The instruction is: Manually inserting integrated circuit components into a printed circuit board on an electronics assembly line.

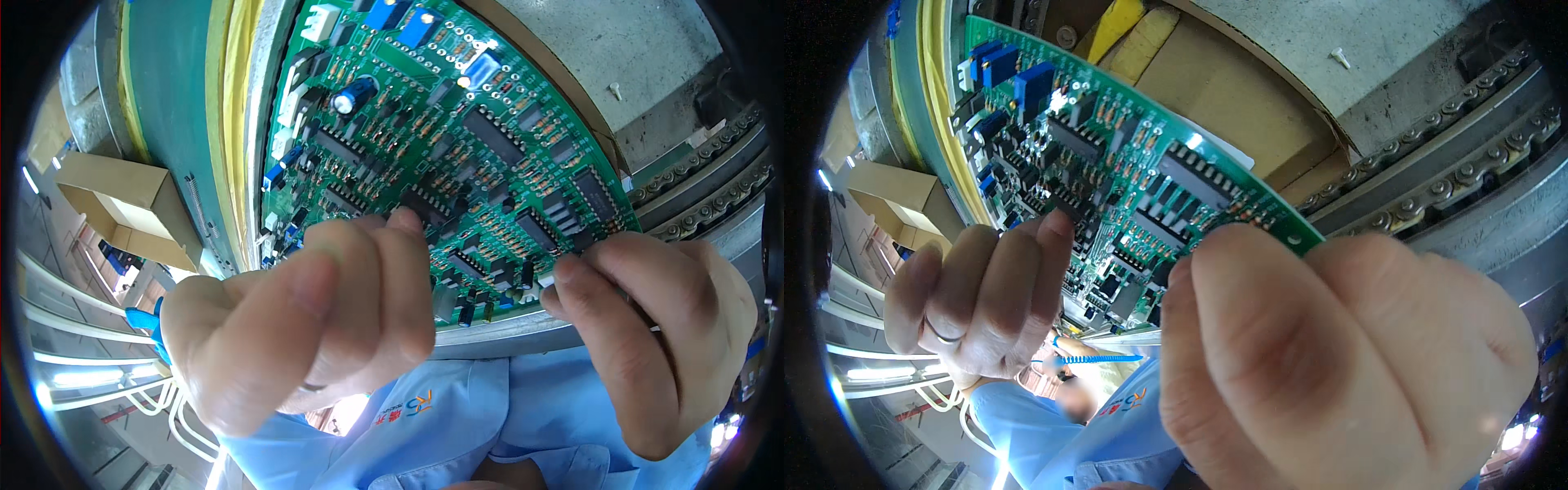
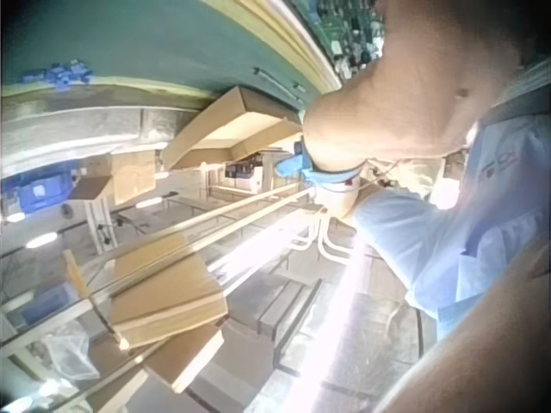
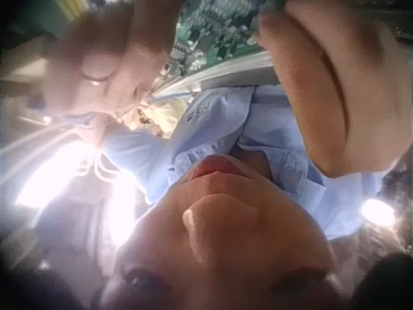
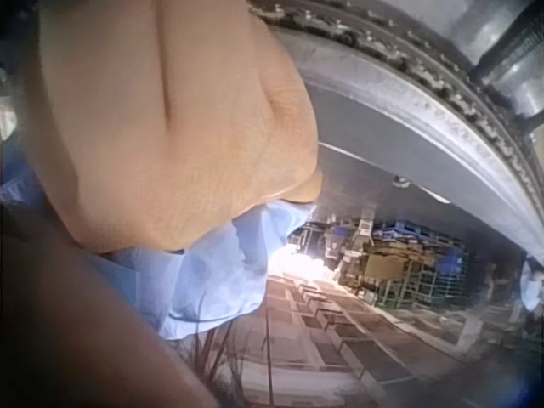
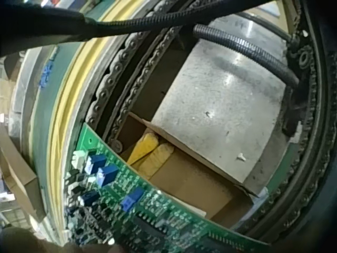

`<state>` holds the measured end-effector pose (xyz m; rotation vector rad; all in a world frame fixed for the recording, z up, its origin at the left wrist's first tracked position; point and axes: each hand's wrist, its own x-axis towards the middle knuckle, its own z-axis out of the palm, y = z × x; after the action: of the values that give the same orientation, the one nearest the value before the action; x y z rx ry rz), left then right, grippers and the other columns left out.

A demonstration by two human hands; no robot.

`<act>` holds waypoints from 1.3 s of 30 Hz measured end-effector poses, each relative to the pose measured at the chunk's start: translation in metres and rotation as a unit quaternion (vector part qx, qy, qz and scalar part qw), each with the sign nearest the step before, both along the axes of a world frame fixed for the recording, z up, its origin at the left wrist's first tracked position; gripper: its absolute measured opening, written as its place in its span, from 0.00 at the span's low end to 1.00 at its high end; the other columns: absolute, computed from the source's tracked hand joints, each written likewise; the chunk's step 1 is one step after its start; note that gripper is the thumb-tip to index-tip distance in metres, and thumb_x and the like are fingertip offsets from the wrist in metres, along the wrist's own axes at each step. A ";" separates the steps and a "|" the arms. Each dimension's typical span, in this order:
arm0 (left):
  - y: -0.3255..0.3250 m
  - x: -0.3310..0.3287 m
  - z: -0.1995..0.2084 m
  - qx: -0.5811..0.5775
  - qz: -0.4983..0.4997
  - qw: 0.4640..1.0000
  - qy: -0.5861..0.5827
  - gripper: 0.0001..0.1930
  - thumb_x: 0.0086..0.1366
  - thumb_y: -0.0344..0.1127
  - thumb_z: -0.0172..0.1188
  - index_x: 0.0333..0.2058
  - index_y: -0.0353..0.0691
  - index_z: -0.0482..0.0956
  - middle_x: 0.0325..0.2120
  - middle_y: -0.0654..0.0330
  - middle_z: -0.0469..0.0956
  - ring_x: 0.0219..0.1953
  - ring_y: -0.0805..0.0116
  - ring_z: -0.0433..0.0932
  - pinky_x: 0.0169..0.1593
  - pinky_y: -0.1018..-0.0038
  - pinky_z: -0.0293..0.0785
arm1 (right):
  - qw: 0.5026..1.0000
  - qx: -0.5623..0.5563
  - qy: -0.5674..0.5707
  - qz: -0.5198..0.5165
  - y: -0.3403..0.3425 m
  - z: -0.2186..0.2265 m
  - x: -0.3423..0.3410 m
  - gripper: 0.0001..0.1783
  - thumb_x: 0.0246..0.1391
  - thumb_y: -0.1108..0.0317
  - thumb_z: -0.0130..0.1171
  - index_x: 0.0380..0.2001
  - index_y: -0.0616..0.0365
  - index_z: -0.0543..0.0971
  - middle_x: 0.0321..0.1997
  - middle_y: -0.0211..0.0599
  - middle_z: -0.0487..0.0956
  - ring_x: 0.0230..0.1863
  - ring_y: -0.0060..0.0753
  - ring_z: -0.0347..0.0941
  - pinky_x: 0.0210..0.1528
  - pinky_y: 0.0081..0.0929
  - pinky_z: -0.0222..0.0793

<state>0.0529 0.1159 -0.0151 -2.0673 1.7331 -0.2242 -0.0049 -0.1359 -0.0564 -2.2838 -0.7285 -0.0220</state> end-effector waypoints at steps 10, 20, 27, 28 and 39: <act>0.002 0.004 -0.008 -0.111 0.050 0.990 0.077 0.08 0.53 0.39 0.67 0.33 0.52 0.80 0.32 0.76 0.70 0.34 0.82 0.73 0.49 0.69 0.63 | 1.000 0.011 0.017 0.010 0.007 -0.001 0.007 0.20 0.36 0.73 0.69 0.36 0.66 0.78 0.34 0.44 0.76 0.24 0.31 0.72 0.18 0.21 0.63; -0.006 0.007 -0.003 -0.055 0.088 0.991 0.084 0.11 0.53 0.39 0.66 0.37 0.55 0.81 0.31 0.76 0.70 0.36 0.81 0.73 0.56 0.64 0.60 | 0.999 0.037 -0.011 -0.012 0.018 -0.014 0.009 0.20 0.37 0.71 0.68 0.38 0.67 0.78 0.35 0.45 0.76 0.25 0.33 0.71 0.21 0.24 0.65; -0.007 0.005 -0.005 -0.067 0.155 0.976 0.135 0.15 0.51 0.39 0.67 0.40 0.57 0.81 0.32 0.75 0.69 0.37 0.80 0.72 0.60 0.63 0.57 | 0.999 0.034 0.010 -0.014 0.021 -0.014 0.019 0.20 0.41 0.66 0.65 0.38 0.67 0.78 0.34 0.45 0.75 0.25 0.33 0.71 0.21 0.24 0.64; -0.009 0.007 -0.006 -0.067 0.153 0.977 0.135 0.15 0.51 0.39 0.67 0.40 0.57 0.81 0.32 0.75 0.69 0.37 0.80 0.72 0.60 0.63 0.57 | 0.999 0.033 0.013 -0.016 0.020 -0.012 0.019 0.20 0.41 0.65 0.65 0.38 0.67 0.78 0.34 0.45 0.75 0.25 0.33 0.71 0.21 0.24 0.64; -0.015 0.011 -0.002 -0.039 0.122 0.989 0.079 0.15 0.50 0.39 0.69 0.39 0.59 0.82 0.31 0.76 0.69 0.37 0.81 0.72 0.60 0.64 0.56 | 0.998 0.029 0.050 -0.025 0.017 0.001 0.041 0.23 0.47 0.57 0.62 0.39 0.67 0.78 0.34 0.46 0.75 0.25 0.34 0.71 0.21 0.26 0.64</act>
<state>0.0642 0.1011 -0.0172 -2.3870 1.5581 -0.0544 0.0361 -0.1187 -0.0558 -2.2311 -0.6113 0.0471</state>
